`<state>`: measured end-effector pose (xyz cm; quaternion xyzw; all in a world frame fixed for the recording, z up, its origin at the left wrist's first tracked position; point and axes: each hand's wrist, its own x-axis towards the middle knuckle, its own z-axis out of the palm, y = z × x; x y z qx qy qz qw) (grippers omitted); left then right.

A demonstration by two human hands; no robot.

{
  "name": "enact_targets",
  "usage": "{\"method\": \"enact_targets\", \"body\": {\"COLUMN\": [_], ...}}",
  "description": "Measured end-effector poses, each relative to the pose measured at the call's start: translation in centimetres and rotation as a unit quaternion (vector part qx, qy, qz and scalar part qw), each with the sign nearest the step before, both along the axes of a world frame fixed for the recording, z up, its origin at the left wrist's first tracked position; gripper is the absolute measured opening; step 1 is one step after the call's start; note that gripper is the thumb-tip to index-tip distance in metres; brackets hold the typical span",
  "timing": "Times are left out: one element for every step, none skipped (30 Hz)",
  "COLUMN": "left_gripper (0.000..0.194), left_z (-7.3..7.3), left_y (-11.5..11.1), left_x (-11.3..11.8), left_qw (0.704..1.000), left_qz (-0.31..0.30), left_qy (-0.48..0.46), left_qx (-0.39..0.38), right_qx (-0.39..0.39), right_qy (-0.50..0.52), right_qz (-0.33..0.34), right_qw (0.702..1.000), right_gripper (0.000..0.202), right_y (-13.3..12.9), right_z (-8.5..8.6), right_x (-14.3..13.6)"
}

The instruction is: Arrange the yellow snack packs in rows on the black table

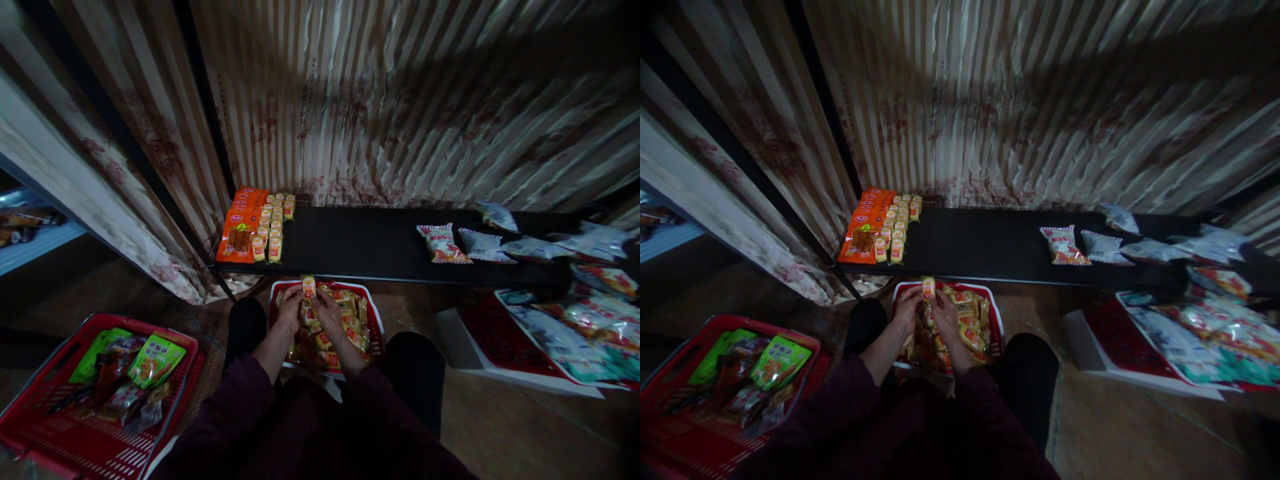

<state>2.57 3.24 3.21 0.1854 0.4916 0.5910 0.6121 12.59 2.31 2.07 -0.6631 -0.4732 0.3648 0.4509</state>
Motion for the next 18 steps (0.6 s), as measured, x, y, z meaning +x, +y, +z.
{"method": "enact_targets", "body": {"left_gripper": [0.020,0.021,0.022,0.023,0.023,0.024,0.024,0.025,0.026,0.026,0.027,0.027,0.027,0.028,0.028,0.029,0.030,0.030], "left_z": [0.1,0.2,0.3,0.4,0.5,0.6,0.7,0.9,1.0,1.1,1.3,1.5,1.6,1.7,1.8,1.9,1.9,1.9], "left_y": [0.1,0.2,0.4,0.5,0.6,0.7,0.8,1.0,1.1,1.2,1.3,1.5,1.6,1.7,1.9,2.0,2.1,2.3], "left_x": [0.0,-0.1,-0.1,-0.1,-0.2,-0.2,-0.2,-0.2,-0.3,-0.3,-0.3,-0.3,-0.3,-0.3,-0.3,-0.4,-0.4,-0.4], "left_qw": [1.000,1.000,1.000,1.000,0.999,0.999,0.999,0.999,0.999,0.999,0.999,0.999,0.999,0.999,0.999,0.999,0.999,0.999], "left_qz": [0.000,0.000,0.000,0.000,0.000,0.000,-0.001,-0.001,-0.003,-0.004,-0.006,-0.008,-0.010,-0.013,-0.016,-0.019,-0.021,-0.021], "left_qy": [-0.003,-0.011,-0.020,-0.029,-0.035,-0.038,-0.041,-0.044,-0.046,-0.046,-0.044,-0.040,-0.037,-0.034,-0.033,-0.036,-0.040,-0.043], "left_qx": [0.000,-0.002,-0.005,-0.007,-0.008,-0.009,-0.009,-0.009,-0.007,-0.005,-0.004,-0.002,0.000,0.001,0.002,0.004,0.006,0.007], "right_qx": [0.005,0.010,0.014,0.014,0.013,0.010,0.008,0.008,0.012,0.018,0.026,0.032,0.035,0.036,0.036,0.035,0.036,0.038], "right_qy": [-0.005,-0.010,-0.015,-0.019,-0.021,-0.023,-0.024,-0.023,-0.021,-0.019,-0.015,-0.013,-0.012,-0.012,-0.013,-0.012,-0.011,-0.010], "right_qz": [0.000,0.002,0.005,0.007,0.009,0.010,0.010,0.009,0.008,0.008,0.008,0.008,0.008,0.010,0.014,0.016,0.019,0.021], "right_qw": [1.000,1.000,1.000,1.000,1.000,1.000,1.000,1.000,1.000,1.000,1.000,0.999,0.999,0.999,0.999,0.999,0.999,0.999], "right_gripper": [0.040,0.040,0.040,0.040,0.039,0.039,0.039,0.039,0.039,0.040,0.040,0.039,0.039,0.038,0.038,0.039,0.040,0.041], "right_y": [0.1,0.3,0.4,0.5,0.7,0.8,1.0,1.1,1.3,1.4,1.6,1.8,1.9,2.1,2.2,2.4,2.5,2.6], "right_z": [0.0,0.0,0.1,0.1,0.2,0.2,0.3,0.4,0.5,0.6,0.8,0.9,1.1,1.3,1.5,1.7,1.9,2.1], "right_x": [-0.1,-0.1,-0.1,-0.1,-0.2,-0.2,-0.2,-0.3,-0.3,-0.4,-0.4,-0.5,-0.5,-0.5,-0.5,-0.6,-0.6,-0.6]}}
